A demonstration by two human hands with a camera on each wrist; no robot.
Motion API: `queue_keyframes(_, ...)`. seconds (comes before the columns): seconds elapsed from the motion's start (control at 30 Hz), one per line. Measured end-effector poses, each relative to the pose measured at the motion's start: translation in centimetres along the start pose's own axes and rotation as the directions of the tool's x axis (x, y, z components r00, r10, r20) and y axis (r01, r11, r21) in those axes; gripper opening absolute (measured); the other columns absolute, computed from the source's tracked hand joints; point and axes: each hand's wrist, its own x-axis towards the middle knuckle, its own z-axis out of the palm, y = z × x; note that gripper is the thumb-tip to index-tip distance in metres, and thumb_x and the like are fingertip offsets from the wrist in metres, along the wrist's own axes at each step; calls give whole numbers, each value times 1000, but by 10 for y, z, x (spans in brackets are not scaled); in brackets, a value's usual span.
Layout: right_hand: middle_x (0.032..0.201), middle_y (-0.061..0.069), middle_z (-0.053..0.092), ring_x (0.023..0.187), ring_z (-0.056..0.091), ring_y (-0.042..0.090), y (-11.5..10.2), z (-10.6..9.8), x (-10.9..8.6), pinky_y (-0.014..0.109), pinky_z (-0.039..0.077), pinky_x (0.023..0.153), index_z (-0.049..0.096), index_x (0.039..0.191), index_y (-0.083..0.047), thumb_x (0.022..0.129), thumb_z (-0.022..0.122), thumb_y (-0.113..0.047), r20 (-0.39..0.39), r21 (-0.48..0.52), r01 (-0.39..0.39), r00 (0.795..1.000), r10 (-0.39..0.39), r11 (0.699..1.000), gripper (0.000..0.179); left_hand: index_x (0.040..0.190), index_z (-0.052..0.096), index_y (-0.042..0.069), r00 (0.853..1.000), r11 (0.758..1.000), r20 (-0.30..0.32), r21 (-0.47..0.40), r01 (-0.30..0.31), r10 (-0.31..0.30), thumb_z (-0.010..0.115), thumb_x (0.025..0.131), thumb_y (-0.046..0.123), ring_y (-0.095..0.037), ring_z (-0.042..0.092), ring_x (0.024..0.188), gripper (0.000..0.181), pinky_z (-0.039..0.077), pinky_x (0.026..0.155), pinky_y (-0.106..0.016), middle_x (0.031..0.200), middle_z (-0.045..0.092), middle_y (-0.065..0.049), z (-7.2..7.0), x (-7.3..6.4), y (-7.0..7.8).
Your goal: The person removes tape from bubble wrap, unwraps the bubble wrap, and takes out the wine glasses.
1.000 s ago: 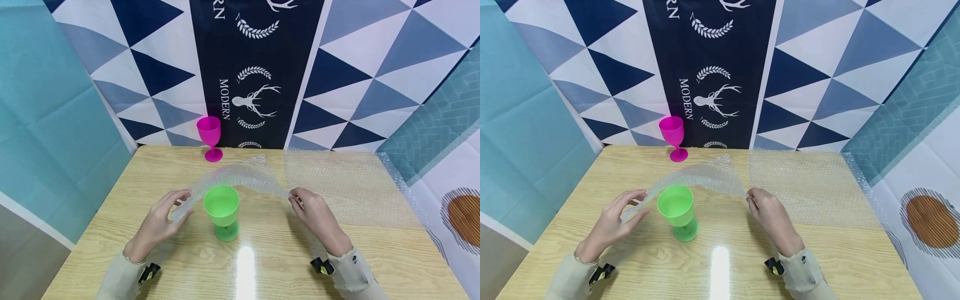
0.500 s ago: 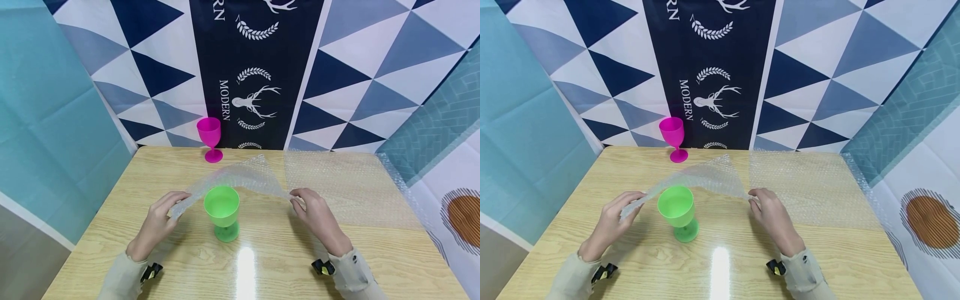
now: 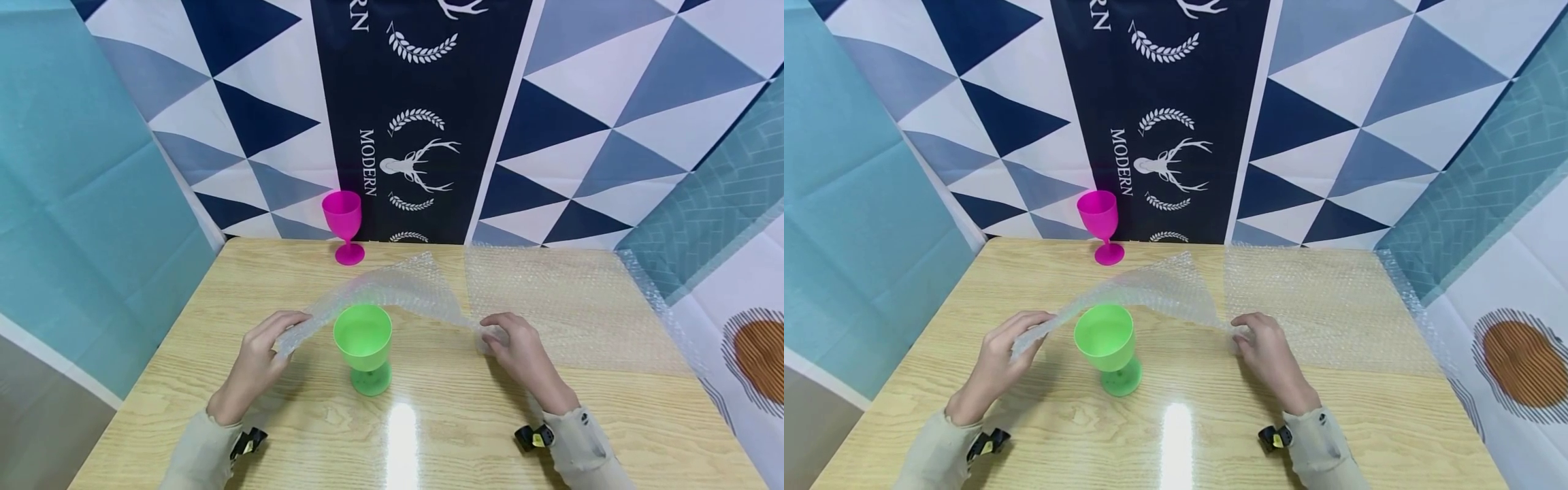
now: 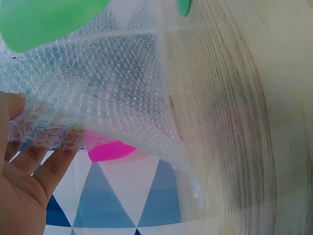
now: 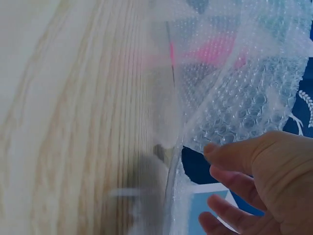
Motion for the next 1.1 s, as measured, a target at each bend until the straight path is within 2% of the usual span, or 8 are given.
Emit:
queue_keyframes(0.13,115,20,72,113,66,43,-1,-1,0,61,55,94,73,107,-4,92,74,-3,-16,30,-17,1000,18,999,15,117,71,0,1000,1000,-7,0,-4,4,62,76,-28,-33,72,98,51,49,101,-10,108,74,-16,0,2,1)
queue_keyframes(0.3,108,17,74,101,71,38,-1,-3,2,54,60,83,73,104,-2,90,76,-1,-152,40,77,986,-70,996,14,116,71,-1,1000,1000,-23,-16,-14,13,64,87,-19,-33,72,96,36,52,99,-13,107,74,-16,0,5,-1)
queue_keyframes(0.4,103,15,75,94,72,32,-1,-6,5,33,62,83,73,102,-1,87,78,1,-256,43,136,959,-121,990,16,116,71,-2,999,999,-33,-23,-31,30,63,100,2,-33,73,95,18,51,99,-12,107,74,-16,0,10,0)
queue_keyframes(0.5,102,12,75,93,71,20,-2,-10,7,10,53,89,74,101,-3,87,77,3,-320,92,171,938,-133,981,16,115,71,-3,997,998,-47,-17,-65,64,61,103,11,-31,73,93,20,51,98,-11,105,74,-15,0,16,0)
queue_keyframes(0.57,102,11,75,94,69,12,-3,-12,8,3,48,92,74,101,-4,88,76,3,-346,141,193,929,-134,971,14,114,71,-3,994,996,-58,-8,-90,89,65,100,6,-29,73,92,18,52,97,-11,104,75,-15,0,21,1)
queue_keyframes(0.7,102,11,74,96,68,4,-9,-19,10,7,51,93,72,104,-2,92,72,2,-380,234,235,915,-134,944,12,112,72,-2,986,991,-93,-2,-136,135,70,94,-3,-25,73,89,19,56,88,-15,102,75,-13,1,30,4)
queue_keyframes(0.87,104,10,71,101,66,-1,-20,-26,11,10,53,93,67,105,3,92,68,10,-415,313,267,902,-122,912,16,112,72,-1,982,988,-119,-16,-151,148,69,96,1,-18,68,82,17,57,75,-18,100,75,-11,3,41,6)
queue_keyframes(1.1,108,3,67,101,67,3,-33,-38,16,14,55,91,60,107,14,86,60,27,-478,422,397,861,-172,815,24,103,72,0,974,985,-152,-17,-173,169,65,102,13,-13,59,71,15,53,63,-26,84,69,-7,5,49,5)
